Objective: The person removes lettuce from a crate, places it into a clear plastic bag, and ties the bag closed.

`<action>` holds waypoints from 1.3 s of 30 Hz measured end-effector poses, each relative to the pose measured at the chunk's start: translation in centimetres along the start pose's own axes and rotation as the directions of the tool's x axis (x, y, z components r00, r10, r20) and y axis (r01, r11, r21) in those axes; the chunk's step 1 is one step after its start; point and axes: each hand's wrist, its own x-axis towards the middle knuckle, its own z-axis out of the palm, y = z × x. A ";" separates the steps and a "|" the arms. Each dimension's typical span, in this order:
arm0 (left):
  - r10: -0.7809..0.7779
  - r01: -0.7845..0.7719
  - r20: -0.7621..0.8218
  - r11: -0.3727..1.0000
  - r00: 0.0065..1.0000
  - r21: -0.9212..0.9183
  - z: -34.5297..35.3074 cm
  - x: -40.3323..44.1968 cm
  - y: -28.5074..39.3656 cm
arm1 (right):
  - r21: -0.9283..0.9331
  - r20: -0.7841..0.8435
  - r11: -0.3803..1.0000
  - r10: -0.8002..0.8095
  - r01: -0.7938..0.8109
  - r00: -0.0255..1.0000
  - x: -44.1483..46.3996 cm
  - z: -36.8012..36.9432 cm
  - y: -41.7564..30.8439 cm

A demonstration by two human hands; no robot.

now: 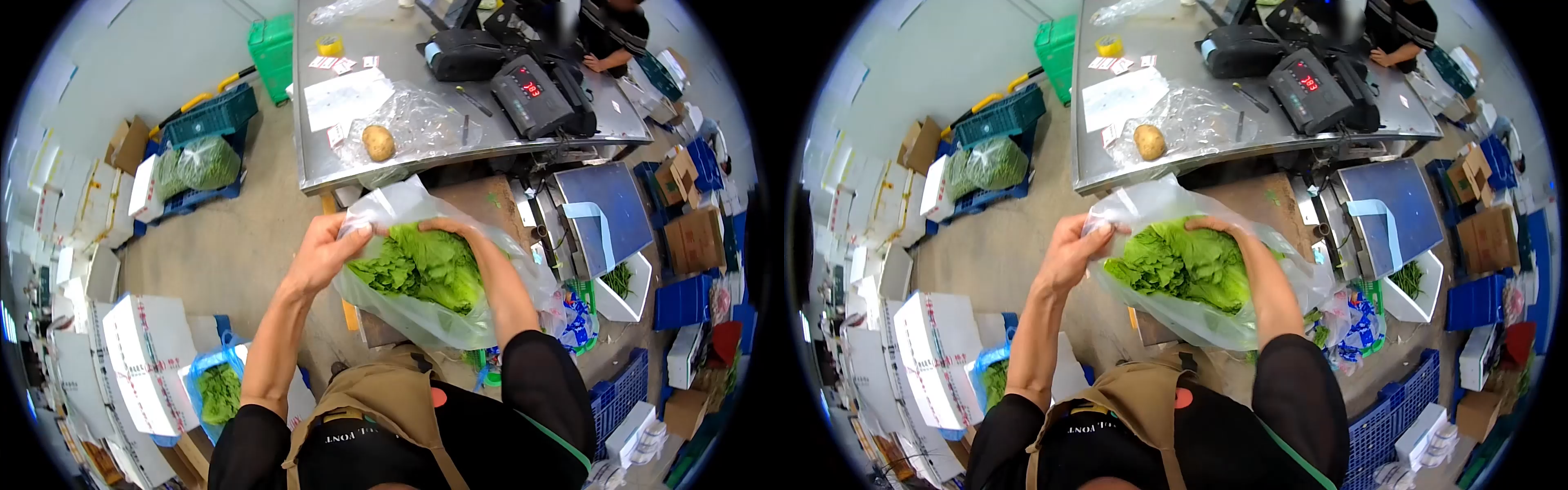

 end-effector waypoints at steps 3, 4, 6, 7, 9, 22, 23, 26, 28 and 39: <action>-0.052 0.050 -0.122 0.999 0.991 -0.021 -2.4 1.3 -2.3 | -0.039 -0.005 0.997 0.063 -0.064 0.998 3.8 -0.3 1.3; -0.055 0.044 -0.148 0.996 0.988 -0.077 -2.9 1.4 -2.2 | -0.191 0.007 0.976 0.110 -0.106 0.994 3.0 -0.4 -1.4; -0.065 0.065 -0.128 0.998 0.990 0.000 -2.8 1.1 -1.1 | -0.408 -0.051 0.912 0.030 -0.049 0.998 3.5 0.1 -2.5; -0.065 0.070 -0.118 0.997 0.991 0.036 -2.8 1.1 -0.6 | -0.515 -0.075 0.857 -0.016 -0.025 0.997 3.9 0.3 -2.9; -0.077 0.087 -0.098 0.990 0.992 0.108 -3.3 1.2 -1.3 | -0.748 -0.261 0.663 -0.250 -0.032 0.933 0.8 4.1 -6.2; 0.058 -0.058 0.008 0.960 0.998 0.273 -3.0 -0.4 -1.8 | -0.875 -0.250 0.484 -0.401 -0.027 0.881 1.8 6.1 2.9; 0.101 -0.106 0.030 0.951 0.994 0.292 -3.3 -0.4 -2.3 | -0.913 -0.257 0.406 -0.483 -0.047 0.837 2.1 7.0 4.3; 0.138 -0.163 0.105 0.942 0.985 0.294 -3.6 0.2 -4.8 | -0.802 -0.261 0.597 -0.386 0.024 0.885 0.8 6.8 2.2; 0.330 -0.299 -0.039 0.895 0.943 0.332 -3.5 -1.1 -5.5 | -0.635 -0.235 0.763 -0.337 0.119 0.912 -1.0 7.7 -1.9; -0.106 0.413 -0.962 0.911 0.250 0.007 -16.9 -31.4 -23.4 | -0.841 -0.460 0.538 -0.769 0.061 0.445 -8.1 9.4 -4.8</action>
